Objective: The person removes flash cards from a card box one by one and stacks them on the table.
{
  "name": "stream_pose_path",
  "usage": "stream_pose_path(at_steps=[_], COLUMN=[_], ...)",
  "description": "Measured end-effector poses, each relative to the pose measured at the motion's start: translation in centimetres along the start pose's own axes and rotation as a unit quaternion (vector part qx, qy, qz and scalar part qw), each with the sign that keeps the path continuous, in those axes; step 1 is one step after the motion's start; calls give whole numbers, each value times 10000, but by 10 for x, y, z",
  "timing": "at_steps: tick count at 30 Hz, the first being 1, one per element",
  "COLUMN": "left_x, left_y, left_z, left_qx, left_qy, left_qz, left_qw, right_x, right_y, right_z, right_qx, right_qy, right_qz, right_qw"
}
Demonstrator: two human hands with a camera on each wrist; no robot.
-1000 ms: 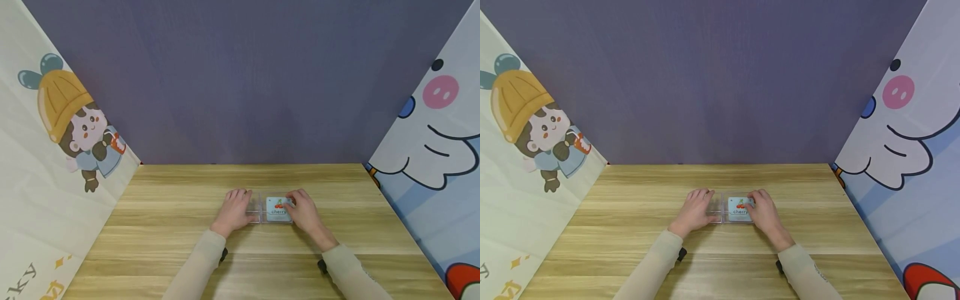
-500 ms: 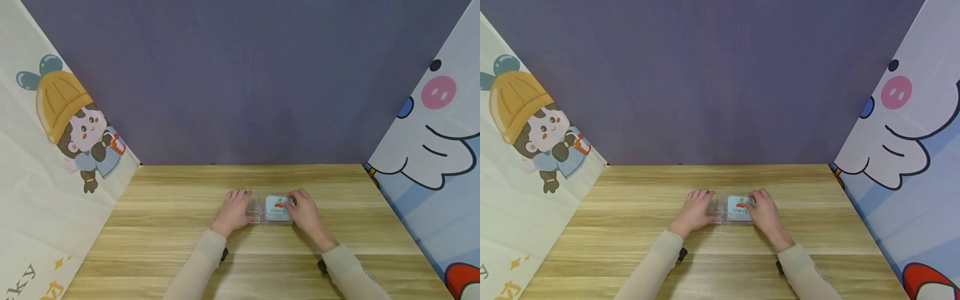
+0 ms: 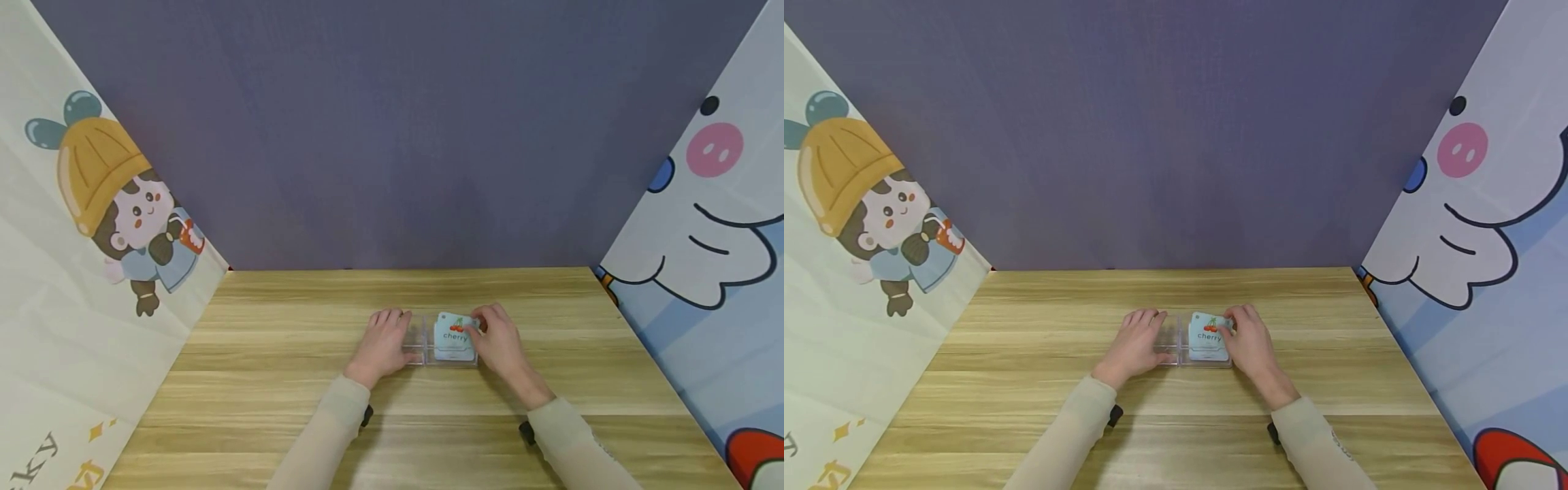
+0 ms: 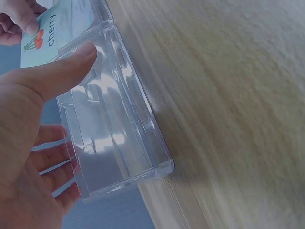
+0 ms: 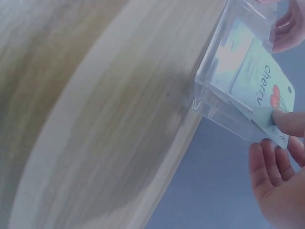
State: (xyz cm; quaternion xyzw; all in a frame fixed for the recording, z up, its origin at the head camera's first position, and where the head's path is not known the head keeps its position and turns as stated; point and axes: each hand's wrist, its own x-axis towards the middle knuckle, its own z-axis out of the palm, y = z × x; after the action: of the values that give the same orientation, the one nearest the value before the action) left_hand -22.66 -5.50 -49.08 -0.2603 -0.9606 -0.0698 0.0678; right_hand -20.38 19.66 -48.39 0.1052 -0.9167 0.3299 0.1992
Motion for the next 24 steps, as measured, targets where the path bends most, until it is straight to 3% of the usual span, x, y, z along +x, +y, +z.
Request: stream_pose_path(at_steps=[16, 24], left_x=[-1, -1], left_y=[-1, -1], left_z=[2, 1], left_qx=[89, 86], left_qy=[41, -45], left_qz=[52, 14], left_qw=[9999, 10000], right_x=[4, 5], right_y=[-2, -3], right_z=[-8, -8], right_qx=[590, 486], right_qy=[-116, -23], right_qz=[39, -185], right_qw=[9982, 9986])
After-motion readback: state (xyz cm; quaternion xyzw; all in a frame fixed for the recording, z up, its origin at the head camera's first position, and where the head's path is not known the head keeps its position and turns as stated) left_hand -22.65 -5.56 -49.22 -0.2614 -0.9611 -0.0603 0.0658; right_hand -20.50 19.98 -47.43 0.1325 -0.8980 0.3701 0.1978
